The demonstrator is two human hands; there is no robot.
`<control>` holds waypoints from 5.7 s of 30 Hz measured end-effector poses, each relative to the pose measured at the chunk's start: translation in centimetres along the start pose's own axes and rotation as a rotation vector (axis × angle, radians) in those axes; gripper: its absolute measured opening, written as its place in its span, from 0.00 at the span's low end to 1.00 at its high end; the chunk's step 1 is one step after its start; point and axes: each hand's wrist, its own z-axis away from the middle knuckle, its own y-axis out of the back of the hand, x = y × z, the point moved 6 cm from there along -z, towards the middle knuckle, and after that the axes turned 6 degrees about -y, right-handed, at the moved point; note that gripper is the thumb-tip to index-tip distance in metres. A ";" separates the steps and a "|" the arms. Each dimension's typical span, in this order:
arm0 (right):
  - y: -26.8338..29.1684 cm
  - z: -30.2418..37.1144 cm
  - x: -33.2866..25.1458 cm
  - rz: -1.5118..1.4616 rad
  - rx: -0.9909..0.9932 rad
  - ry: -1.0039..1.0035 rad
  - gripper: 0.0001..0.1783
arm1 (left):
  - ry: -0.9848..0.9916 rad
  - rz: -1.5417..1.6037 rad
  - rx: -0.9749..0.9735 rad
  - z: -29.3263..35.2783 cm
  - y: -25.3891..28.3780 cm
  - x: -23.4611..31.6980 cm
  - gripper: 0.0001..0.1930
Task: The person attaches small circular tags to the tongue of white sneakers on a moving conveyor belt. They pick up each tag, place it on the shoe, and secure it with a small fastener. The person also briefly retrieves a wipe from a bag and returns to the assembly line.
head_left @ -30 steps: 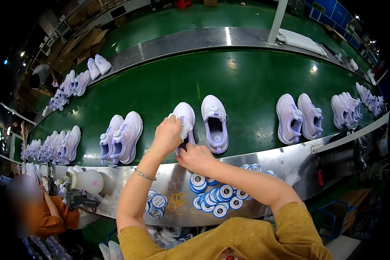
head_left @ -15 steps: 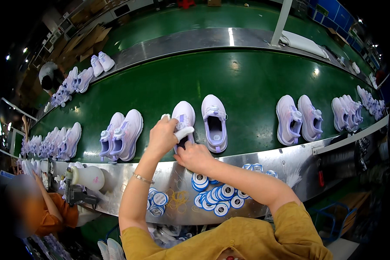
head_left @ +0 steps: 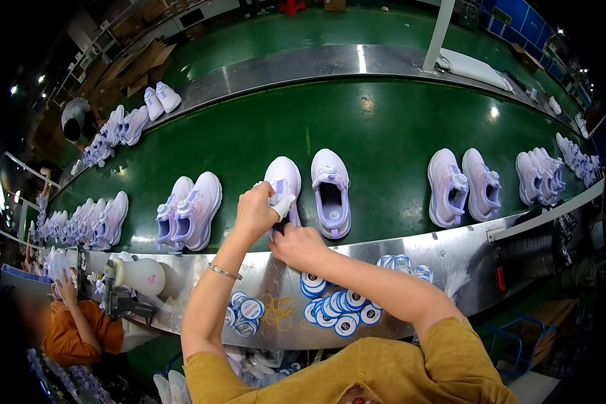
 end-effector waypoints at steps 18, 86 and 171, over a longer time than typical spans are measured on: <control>-0.3 -0.7 -0.6 -0.026 -0.047 -0.014 0.16 | -0.080 0.330 -0.197 0.3 2.0 -2.1 0.21; 19.8 12.5 23.8 -0.298 0.483 -0.594 0.24 | -0.154 0.578 0.011 -8.0 -17.3 19.0 0.29; 14.7 8.4 20.2 -0.133 0.525 -0.355 0.06 | -0.699 0.040 -0.223 -11.5 -11.8 21.6 0.14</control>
